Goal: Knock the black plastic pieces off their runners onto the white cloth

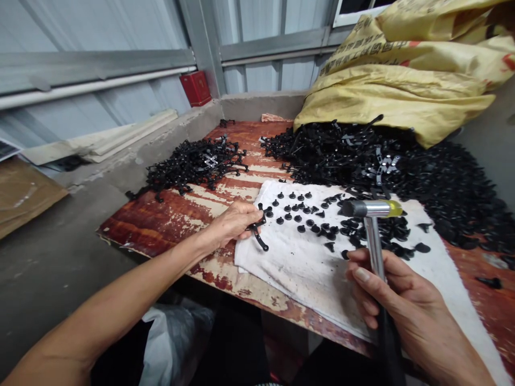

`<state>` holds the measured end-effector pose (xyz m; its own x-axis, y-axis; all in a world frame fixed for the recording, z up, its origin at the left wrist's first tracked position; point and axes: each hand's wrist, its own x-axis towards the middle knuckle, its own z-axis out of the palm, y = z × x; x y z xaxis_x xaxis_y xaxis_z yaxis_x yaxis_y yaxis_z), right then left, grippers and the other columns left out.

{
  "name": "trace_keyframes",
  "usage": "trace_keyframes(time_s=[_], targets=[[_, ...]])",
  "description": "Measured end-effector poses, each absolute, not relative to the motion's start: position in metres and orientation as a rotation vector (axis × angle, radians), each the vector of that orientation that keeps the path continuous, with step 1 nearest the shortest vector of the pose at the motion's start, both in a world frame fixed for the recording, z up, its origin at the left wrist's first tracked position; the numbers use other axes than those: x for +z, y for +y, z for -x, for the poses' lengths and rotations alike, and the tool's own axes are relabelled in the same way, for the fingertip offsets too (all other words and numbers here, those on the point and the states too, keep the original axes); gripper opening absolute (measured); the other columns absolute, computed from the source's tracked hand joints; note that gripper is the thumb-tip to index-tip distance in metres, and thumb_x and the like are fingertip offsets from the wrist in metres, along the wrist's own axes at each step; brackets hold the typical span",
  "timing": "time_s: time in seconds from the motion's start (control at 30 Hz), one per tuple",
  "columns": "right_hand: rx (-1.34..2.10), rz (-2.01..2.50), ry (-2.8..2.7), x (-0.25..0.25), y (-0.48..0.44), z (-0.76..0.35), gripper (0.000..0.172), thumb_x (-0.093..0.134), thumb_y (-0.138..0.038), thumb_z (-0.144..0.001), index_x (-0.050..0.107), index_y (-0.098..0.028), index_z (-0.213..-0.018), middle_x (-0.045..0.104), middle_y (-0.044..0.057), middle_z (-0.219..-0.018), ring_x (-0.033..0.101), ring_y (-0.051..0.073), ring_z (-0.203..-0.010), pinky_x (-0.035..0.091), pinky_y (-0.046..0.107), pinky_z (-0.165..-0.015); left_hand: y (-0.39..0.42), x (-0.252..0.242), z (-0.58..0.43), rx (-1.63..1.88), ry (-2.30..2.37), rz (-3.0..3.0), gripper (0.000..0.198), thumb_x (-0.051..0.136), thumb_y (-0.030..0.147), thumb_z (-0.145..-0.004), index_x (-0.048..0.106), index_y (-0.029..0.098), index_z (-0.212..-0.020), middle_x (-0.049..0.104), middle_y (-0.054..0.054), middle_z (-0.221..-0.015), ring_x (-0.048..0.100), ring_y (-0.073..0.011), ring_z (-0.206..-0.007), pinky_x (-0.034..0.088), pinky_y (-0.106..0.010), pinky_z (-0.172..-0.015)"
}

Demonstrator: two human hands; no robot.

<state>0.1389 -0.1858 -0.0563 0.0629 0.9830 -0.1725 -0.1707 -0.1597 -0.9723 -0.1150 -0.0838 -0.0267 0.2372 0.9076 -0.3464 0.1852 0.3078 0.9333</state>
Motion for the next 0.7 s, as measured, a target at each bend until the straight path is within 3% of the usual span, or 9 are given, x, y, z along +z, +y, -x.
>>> trace_keyframes(time_s=[0.47, 0.7], targets=[[1.351, 1.254, -0.936, -0.056, -0.187, -0.138, 0.031, 0.08, -0.045, -0.07, 0.067, -0.024, -0.09, 0.047, -0.006, -0.053, 0.042, 0.009, -0.039, 0.038, 0.019, -0.03, -0.08, -0.026, 0.116, 0.65, 1.286, -1.23, 0.027, 0.06, 0.02, -0.086, 0.057, 0.011, -0.061, 0.058, -0.001, -0.054, 0.035, 0.0007, -0.029, 0.017, -0.014, -0.031], [1.439, 1.212, -0.988, -0.057, -0.187, -0.142, 0.032, 0.074, -0.047, -0.077, 0.062, -0.028, -0.099, 0.06, -0.003, -0.063, 0.047, 0.009, -0.035, 0.038, 0.02, -0.031, -0.067, -0.021, 0.121, 0.536, 1.354, -1.267, 0.027, 0.06, 0.018, -0.084, 0.055, 0.013, -0.058, 0.052, 0.001, -0.047, 0.034, -0.0018, -0.028, 0.013, -0.016, -0.029]])
